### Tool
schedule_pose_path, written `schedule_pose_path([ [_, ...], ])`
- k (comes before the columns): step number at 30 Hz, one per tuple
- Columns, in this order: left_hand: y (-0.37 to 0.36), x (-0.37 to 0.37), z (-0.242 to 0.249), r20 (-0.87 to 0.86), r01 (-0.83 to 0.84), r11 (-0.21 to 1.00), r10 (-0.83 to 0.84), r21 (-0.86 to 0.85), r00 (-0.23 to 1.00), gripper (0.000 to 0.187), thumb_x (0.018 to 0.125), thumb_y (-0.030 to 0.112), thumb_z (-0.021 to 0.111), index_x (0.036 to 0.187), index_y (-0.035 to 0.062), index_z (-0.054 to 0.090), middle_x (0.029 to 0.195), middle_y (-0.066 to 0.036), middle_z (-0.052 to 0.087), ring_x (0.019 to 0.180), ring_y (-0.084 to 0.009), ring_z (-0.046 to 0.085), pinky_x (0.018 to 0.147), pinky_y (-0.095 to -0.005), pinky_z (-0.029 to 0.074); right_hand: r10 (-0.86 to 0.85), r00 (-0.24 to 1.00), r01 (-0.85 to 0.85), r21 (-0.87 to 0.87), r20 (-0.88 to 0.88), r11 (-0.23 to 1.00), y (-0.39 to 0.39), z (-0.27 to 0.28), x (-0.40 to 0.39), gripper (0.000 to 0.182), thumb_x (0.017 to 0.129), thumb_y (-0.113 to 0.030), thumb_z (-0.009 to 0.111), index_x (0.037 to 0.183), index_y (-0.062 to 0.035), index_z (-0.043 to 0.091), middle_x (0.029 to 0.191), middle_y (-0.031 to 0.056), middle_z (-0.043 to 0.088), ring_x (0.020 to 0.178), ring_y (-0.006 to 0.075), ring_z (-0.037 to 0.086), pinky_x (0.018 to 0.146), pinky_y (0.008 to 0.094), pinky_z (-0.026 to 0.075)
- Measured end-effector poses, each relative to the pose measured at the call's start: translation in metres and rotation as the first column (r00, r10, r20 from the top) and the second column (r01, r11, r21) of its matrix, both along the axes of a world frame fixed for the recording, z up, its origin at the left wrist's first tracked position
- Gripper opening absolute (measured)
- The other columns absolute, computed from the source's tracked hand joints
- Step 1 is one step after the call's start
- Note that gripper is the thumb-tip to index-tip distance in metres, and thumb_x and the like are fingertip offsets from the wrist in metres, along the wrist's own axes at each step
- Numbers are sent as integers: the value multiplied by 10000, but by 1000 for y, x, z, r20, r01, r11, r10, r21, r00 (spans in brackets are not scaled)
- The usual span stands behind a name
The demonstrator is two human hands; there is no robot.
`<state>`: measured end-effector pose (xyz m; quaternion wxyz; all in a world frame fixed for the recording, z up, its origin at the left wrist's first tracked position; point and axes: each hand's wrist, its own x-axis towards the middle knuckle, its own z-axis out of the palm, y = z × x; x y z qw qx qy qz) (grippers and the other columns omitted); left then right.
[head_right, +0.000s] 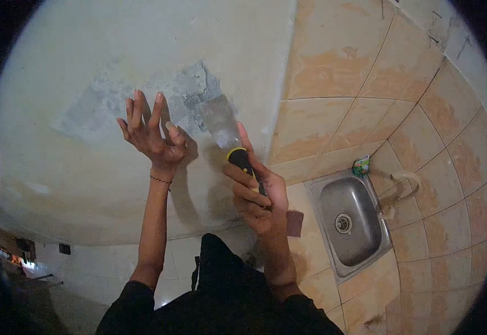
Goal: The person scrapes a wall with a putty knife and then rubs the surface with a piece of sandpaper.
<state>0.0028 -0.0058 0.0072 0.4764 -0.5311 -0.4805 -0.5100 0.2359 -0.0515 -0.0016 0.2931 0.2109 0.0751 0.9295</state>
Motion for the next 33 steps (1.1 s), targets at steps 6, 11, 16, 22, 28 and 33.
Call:
schedule_pose_path([
  [6, -2, 1, -2, 0, -6, 1000, 6, -13, 1000, 547, 836, 309, 440, 1341, 192, 615, 1488, -114, 482, 1434, -274, 350, 1227, -476, 26, -30, 999, 28, 93, 27, 995, 3, 9, -2, 522, 1089, -207, 320, 1574, -341, 179, 773, 70, 373, 420, 83, 348, 286, 197, 341],
  [11, -1, 0, -2, 7, -35, 999, 35, -24, 999, 546, 836, 304, 445, 1342, 191, 615, 1493, -115, 479, 1436, -273, 346, 1227, -474, 36, -20, 1000, 21, 82, -15, 996, 5, -2, -4, 518, 1091, -206, 307, 1572, -350, 180, 791, 81, 378, 426, 83, 355, 281, 197, 341],
  [16, -1, 2, -1, 6, -20, 1000, 20, -11, 1000, 540, 846, 304, 435, 1344, 190, 612, 1494, -114, 478, 1435, -271, 346, 1228, -472, 41, 21, 997, -17, 57, -71, 998, 4, 2, 0, 503, 1095, -210, 231, 1576, -340, 169, 811, 78, 368, 444, 85, 375, 298, 184, 367],
  [22, 1, 2, 2, 1, -19, 1000, 19, 16, 1000, 532, 861, 312, 425, 1343, 186, 612, 1491, -127, 477, 1431, -277, 352, 1225, -471, 38, -1, 1000, 4, 76, -30, 997, 3, 6, -1, 505, 1094, -204, 225, 1578, -336, 165, 812, 80, 366, 443, 85, 376, 297, 190, 365],
  [28, -1, 2, 1, -2, -26, 1000, 26, -7, 1000, 532, 863, 319, 424, 1341, 181, 612, 1496, -135, 470, 1434, -286, 347, 1222, -477, 23, 4, 1000, -4, 90, 2, 996, 4, 3, -3, 499, 1088, -207, 317, 1568, -311, 227, 782, 66, 373, 445, 84, 362, 285, 194, 342],
  [33, 1, 3, 0, 8, -19, 1000, 19, 6, 1000, 545, 844, 310, 435, 1344, 182, 611, 1498, -132, 468, 1440, -286, 336, 1224, -477, 17, 1, 1000, -1, 86, -2, 996, 3, 7, -5, 503, 1087, -202, 316, 1568, -317, 222, 781, 73, 372, 445, 85, 362, 267, 192, 340],
])
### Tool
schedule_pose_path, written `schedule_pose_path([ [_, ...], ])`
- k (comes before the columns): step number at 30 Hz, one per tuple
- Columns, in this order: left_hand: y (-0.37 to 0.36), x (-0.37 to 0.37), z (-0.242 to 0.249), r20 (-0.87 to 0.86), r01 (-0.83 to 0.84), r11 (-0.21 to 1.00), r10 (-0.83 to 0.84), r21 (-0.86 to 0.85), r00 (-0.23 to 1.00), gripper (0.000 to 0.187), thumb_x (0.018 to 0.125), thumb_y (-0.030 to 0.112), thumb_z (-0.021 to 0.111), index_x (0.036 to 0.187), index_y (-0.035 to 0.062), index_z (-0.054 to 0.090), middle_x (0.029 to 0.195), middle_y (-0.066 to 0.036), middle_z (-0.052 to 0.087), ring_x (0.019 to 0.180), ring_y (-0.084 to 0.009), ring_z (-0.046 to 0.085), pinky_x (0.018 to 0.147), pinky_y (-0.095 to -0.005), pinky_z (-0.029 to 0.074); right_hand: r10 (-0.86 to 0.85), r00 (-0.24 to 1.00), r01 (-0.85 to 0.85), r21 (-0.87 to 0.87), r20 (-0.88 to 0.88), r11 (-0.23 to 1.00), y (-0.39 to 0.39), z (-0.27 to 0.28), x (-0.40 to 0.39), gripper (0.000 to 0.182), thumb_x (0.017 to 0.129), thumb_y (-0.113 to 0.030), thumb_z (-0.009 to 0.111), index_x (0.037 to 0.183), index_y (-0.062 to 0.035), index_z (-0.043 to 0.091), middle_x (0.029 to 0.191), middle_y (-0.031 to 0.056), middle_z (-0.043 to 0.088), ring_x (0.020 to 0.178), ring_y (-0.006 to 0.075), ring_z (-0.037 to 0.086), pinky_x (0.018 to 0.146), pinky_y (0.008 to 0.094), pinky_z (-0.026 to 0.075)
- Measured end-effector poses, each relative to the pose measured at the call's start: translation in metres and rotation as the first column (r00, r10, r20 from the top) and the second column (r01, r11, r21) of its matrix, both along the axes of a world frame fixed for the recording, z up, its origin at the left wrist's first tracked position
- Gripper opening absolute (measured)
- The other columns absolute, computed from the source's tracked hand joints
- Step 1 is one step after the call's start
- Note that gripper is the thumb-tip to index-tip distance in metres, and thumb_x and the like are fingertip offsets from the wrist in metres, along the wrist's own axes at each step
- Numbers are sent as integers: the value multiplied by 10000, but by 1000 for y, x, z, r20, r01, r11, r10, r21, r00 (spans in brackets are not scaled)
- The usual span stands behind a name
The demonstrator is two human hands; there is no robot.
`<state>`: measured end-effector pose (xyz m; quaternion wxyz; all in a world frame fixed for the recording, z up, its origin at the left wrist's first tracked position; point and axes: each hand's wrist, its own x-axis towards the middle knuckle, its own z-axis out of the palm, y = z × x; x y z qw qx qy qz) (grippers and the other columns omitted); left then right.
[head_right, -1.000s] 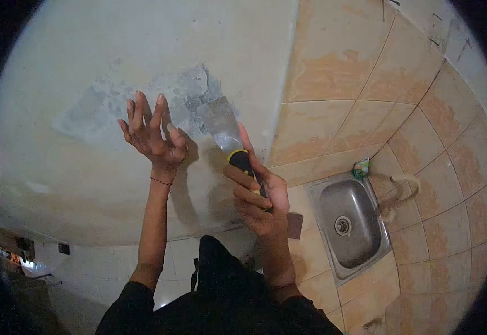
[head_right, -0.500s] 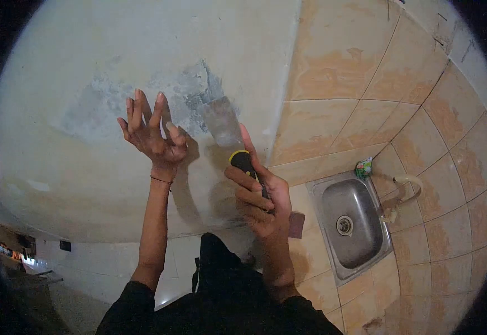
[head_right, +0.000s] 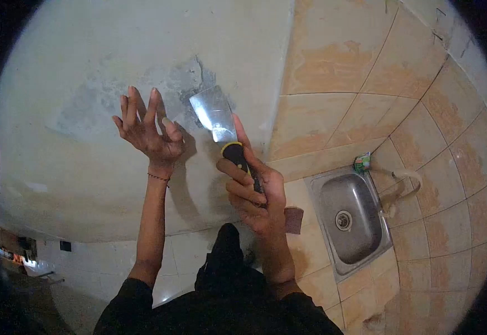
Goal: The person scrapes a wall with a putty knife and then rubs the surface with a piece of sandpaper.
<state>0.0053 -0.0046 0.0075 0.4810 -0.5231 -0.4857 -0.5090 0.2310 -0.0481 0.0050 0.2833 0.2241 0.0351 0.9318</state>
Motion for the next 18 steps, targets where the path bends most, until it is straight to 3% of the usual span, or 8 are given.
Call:
schedule_pose_path([
  [6, -1, 0, 1, 0, 7, 1000, -7, 5, 1000, 563, 827, 321, 452, 1350, 182, 606, 1506, -131, 460, 1440, -286, 335, 1225, -475, 14, -12, 1000, 13, 78, -14, 997, 4, -4, 1, 502, 1091, -210, 248, 1575, -323, 173, 809, 76, 366, 468, 94, 401, 289, 198, 356],
  [12, -2, 0, 3, 7, -8, 1000, 8, -4, 1000, 577, 818, 328, 470, 1362, 186, 600, 1506, -126, 458, 1434, -293, 343, 1225, -473, 13, 27, 999, -27, 2, -20, 1000, -2, -2, 1, 508, 1089, -215, 313, 1569, -336, 201, 787, 74, 370, 450, 85, 363, 285, 191, 353],
  [18, -2, 0, 1, 6, -20, 1000, 20, -22, 1000, 585, 808, 306, 485, 1373, 196, 589, 1515, -122, 445, 1438, -291, 338, 1223, -485, 7, -4, 1000, 4, 21, -25, 1000, -3, -4, -1, 466, 1086, -218, 272, 1549, -262, 239, 809, 73, 368, 472, 97, 405, 277, 191, 338],
])
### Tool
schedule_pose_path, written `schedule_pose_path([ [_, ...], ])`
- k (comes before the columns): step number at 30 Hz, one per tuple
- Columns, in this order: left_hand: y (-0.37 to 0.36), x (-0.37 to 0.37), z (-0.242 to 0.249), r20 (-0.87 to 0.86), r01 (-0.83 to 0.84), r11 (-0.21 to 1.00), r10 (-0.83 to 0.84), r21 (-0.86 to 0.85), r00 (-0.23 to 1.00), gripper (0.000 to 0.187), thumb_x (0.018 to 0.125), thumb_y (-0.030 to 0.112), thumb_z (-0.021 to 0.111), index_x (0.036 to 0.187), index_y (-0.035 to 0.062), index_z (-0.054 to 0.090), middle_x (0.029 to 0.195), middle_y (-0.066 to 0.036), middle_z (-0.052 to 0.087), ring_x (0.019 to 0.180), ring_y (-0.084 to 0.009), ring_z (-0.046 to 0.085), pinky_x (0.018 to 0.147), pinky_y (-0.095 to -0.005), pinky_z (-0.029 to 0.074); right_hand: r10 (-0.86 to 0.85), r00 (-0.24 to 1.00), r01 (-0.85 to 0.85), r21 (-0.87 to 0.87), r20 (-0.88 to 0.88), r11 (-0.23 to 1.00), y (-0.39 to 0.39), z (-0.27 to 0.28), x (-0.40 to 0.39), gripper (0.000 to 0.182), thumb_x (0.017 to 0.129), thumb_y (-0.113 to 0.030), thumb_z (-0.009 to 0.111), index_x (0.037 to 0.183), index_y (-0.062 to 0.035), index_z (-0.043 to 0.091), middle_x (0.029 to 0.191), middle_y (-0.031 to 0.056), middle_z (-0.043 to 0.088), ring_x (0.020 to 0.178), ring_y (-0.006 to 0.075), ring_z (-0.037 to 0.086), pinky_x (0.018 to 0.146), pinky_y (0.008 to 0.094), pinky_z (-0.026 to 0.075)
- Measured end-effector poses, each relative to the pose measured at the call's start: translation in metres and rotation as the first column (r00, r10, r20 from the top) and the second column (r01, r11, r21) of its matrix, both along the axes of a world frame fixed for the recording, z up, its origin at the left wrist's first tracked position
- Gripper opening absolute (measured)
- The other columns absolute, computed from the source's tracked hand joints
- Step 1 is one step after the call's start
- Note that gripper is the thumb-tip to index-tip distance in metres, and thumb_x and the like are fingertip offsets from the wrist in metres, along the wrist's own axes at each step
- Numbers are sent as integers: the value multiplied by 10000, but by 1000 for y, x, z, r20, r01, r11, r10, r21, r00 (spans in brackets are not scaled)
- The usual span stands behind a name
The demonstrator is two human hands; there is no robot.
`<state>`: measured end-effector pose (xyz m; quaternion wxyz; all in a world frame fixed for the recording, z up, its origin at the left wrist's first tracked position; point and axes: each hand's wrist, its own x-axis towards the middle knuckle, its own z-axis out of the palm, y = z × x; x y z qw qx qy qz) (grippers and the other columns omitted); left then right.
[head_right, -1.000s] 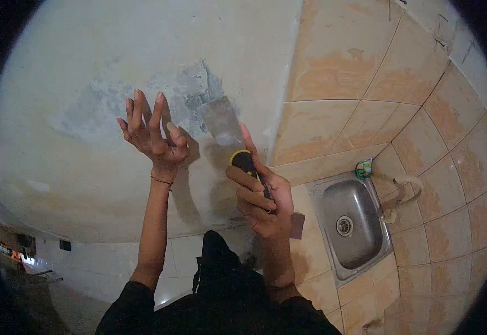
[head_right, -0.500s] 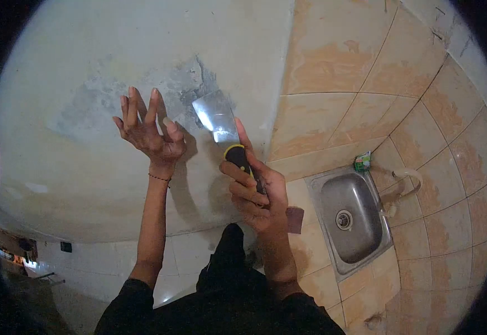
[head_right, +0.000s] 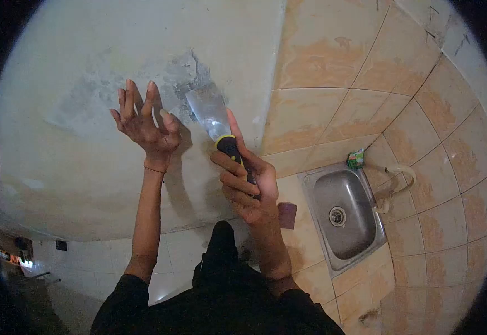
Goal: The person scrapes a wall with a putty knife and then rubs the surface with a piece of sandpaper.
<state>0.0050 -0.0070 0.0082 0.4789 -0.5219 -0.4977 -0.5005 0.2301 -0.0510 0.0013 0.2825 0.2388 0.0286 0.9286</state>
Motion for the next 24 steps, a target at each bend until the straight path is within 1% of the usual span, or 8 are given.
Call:
schedule_pose_path([
  [3, 1, 0, 0, -5, 8, 1000, -8, 10, 1000, 601, 804, 304, 485, 1389, 199, 573, 1523, -120, 432, 1446, -289, 328, 1221, -492, 3, 0, 1000, -1, -26, -12, 1000, 1, 2, 1, 474, 1084, -209, 284, 1552, -267, 233, 808, 72, 370, 468, 93, 402, 276, 185, 333],
  [6, 0, 0, -1, 0, 14, 1000, -14, -3, 1000, 609, 803, 297, 483, 1399, 198, 563, 1529, -123, 423, 1452, -287, 320, 1221, -495, -2, -1, 1000, 1, -22, -2, 1000, 0, 6, 1, 466, 1083, -203, 289, 1544, -255, 247, 807, 71, 368, 464, 86, 395, 276, 184, 334],
  [9, 0, 0, 1, 3, 8, 1000, -8, -10, 1000, 609, 806, 290, 478, 1404, 203, 558, 1533, -123, 416, 1457, -283, 312, 1222, -494, -5, 4, 1000, -4, -9, -22, 1000, 1, 1, 0, 475, 1084, -205, 286, 1552, -267, 230, 807, 70, 368, 461, 81, 390, 280, 177, 332],
  [12, 0, 1, 0, 6, 15, 1000, -15, -11, 1000, 610, 806, 294, 481, 1405, 209, 556, 1534, -118, 415, 1460, -277, 305, 1223, -493, -7, -21, 1000, 21, 7, -11, 1000, 5, 5, -2, 574, 1077, -164, 345, 1580, -340, 132, 810, 73, 368, 461, 85, 359, 312, 172, 340],
  [15, 0, 0, -1, 0, 8, 1000, -8, -18, 1000, 613, 802, 310, 496, 1403, 209, 558, 1533, -116, 415, 1460, -274, 305, 1223, -494, 0, -23, 1000, 23, -9, 14, 1000, -1, 9, -2, 583, 1077, -160, 337, 1582, -346, 110, 809, 74, 366, 461, 86, 356, 308, 166, 336],
  [18, 0, -1, 0, -4, -8, 1000, 8, -21, 1000, 611, 804, 325, 504, 1401, 205, 561, 1533, -118, 414, 1457, -276, 311, 1223, -495, 7, -18, 1000, 18, -1, 5, 1000, 0, 0, -3, 510, 1084, -201, 304, 1563, -340, 196, 808, 57, 367, 454, 77, 375, 287, 181, 335],
  [21, -2, 0, -2, -2, -10, 1000, 10, -29, 1000, 600, 817, 333, 498, 1399, 203, 562, 1531, -121, 413, 1457, -281, 310, 1223, -495, 14, -23, 1000, 24, 40, -20, 999, 2, 7, -5, 593, 1076, -148, 330, 1580, -360, 98, 807, 77, 359, 462, 91, 355, 290, 179, 333],
  [24, 1, 0, -1, -4, -21, 1000, 21, -17, 1000, 590, 825, 328, 488, 1396, 199, 565, 1530, -121, 414, 1456, -288, 310, 1223, -495, 14, -11, 998, 12, 35, -55, 999, 1, 4, -6, 591, 1077, -148, 326, 1577, -370, 102, 808, 76, 355, 466, 93, 357, 289, 186, 341],
])
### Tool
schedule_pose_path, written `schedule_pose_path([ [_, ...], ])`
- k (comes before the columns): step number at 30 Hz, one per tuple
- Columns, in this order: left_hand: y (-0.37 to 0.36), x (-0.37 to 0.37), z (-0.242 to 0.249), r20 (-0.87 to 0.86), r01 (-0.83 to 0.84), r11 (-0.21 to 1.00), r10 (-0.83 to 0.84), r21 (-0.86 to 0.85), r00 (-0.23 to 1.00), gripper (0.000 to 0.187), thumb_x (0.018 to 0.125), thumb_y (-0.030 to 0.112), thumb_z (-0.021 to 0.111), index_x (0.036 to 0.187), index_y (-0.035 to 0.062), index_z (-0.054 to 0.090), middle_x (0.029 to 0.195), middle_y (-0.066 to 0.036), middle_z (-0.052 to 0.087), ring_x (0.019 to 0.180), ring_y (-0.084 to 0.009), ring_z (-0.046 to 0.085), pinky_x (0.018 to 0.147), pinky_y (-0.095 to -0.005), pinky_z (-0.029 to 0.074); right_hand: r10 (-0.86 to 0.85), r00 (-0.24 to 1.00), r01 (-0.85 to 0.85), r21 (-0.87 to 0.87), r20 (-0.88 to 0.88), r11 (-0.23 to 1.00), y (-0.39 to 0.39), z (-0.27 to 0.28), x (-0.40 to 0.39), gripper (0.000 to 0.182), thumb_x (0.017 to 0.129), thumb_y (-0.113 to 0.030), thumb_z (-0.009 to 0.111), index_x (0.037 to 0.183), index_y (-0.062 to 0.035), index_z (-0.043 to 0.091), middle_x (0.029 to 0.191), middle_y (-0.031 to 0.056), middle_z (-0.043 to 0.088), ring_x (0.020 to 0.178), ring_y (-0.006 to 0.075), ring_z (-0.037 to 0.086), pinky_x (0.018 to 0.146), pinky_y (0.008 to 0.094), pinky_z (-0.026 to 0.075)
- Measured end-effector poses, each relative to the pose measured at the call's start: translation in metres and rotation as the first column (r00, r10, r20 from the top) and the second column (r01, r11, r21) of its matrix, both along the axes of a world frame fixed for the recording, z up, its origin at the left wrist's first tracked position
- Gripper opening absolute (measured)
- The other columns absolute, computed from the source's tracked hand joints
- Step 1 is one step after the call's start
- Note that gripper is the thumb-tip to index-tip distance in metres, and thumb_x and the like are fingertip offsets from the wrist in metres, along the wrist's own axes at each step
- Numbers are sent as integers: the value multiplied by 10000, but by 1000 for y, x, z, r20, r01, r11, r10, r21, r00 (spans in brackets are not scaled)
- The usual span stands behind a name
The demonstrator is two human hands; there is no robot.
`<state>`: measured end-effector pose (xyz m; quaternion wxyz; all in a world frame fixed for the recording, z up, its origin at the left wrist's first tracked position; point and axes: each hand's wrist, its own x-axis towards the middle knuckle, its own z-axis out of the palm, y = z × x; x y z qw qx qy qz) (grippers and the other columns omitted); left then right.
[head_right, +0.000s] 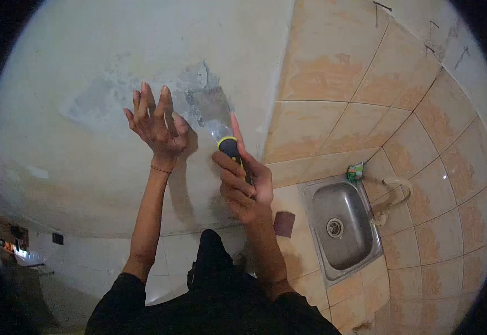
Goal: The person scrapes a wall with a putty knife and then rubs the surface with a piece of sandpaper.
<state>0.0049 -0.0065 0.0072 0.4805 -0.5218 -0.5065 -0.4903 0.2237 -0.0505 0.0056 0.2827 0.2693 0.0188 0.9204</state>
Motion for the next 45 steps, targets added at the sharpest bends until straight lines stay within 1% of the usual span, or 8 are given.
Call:
schedule_pose_path([
  [13, 0, 0, 0, 6, 16, 1000, -16, 6, 1000, 600, 804, 318, 509, 1389, 200, 570, 1520, -111, 430, 1452, -288, 320, 1227, -495, 11, -317, 905, 255, 237, 283, 938, -8, -18, 0, 600, 1056, -225, 441, 1580, -289, 158, 801, 84, 404, 427, 83, 340, 303, 193, 356],
  [18, 0, -1, -4, 17, 26, 1000, -26, -5, 1000, 607, 803, 315, 503, 1397, 208, 562, 1521, -95, 435, 1460, -268, 306, 1227, -499, 11, -865, 181, 450, 743, 467, 495, -23, -17, 13, 513, 1051, -213, 459, 1537, -113, 326, 873, 122, 523, 519, 120, 512, 446, 251, 495],
  [21, -1, 1, -2, 21, 34, 999, -34, -9, 999, 609, 806, 312, 500, 1404, 211, 557, 1521, -94, 434, 1464, -262, 297, 1226, -500, 9, -863, -473, -2, 980, -176, -199, -4, -8, 2, 470, 1035, -172, 492, 1487, -73, 410, 950, 131, 606, 735, 215, 620, 667, 340, 530],
  [28, -3, -2, -2, 8, 42, 999, -42, -26, 999, 596, 811, 308, 496, 1396, 219, 566, 1522, -88, 436, 1464, -257, 299, 1228, -492, 13, -662, -671, -355, 929, -333, -107, -18, -13, -13, 496, 962, -88, 554, 1433, -239, 517, 929, 156, 609, 820, 378, 641, 741, 459, 522],
  [31, -3, -2, -1, 9, 35, 999, -34, -18, 999, 585, 817, 310, 490, 1389, 221, 572, 1522, -83, 436, 1461, -253, 304, 1230, -487, 18, -707, -615, -536, 843, -350, 49, -41, -23, 3, 508, 950, -76, 568, 1440, -190, 504, 962, 160, 620, 805, 357, 653, 704, 453, 528],
  [36, -2, -1, -2, 16, 33, 999, -33, -11, 999, 572, 828, 311, 477, 1383, 219, 577, 1514, -82, 445, 1447, -255, 328, 1232, -482, 20, -906, -423, -96, 993, 27, 75, -39, -17, 13, 514, 973, -119, 535, 1473, -134, 418, 1001, 171, 638, 736, 262, 656, 604, 417, 549],
  [40, 1, -2, -1, 6, 34, 999, -34, 4, 999, 578, 819, 313, 477, 1377, 207, 582, 1510, -92, 452, 1442, -262, 334, 1232, -481, 12, -782, 414, 390, 685, 467, 615, -24, -30, 24, 504, 1012, -239, 510, 1489, -159, 368, 1060, 177, 613, 647, 172, 615, 427, 296, 499],
  [45, -2, -1, -2, 2, 39, 999, -39, -3, 999, 583, 816, 314, 473, 1375, 189, 585, 1512, -116, 447, 1447, -280, 322, 1229, -483, 1, -399, 832, 316, 260, 385, 912, -11, -48, 3, 466, 1059, -310, 430, 1512, -238, 348, 926, 95, 515, 450, 99, 431, 335, 185, 374],
])
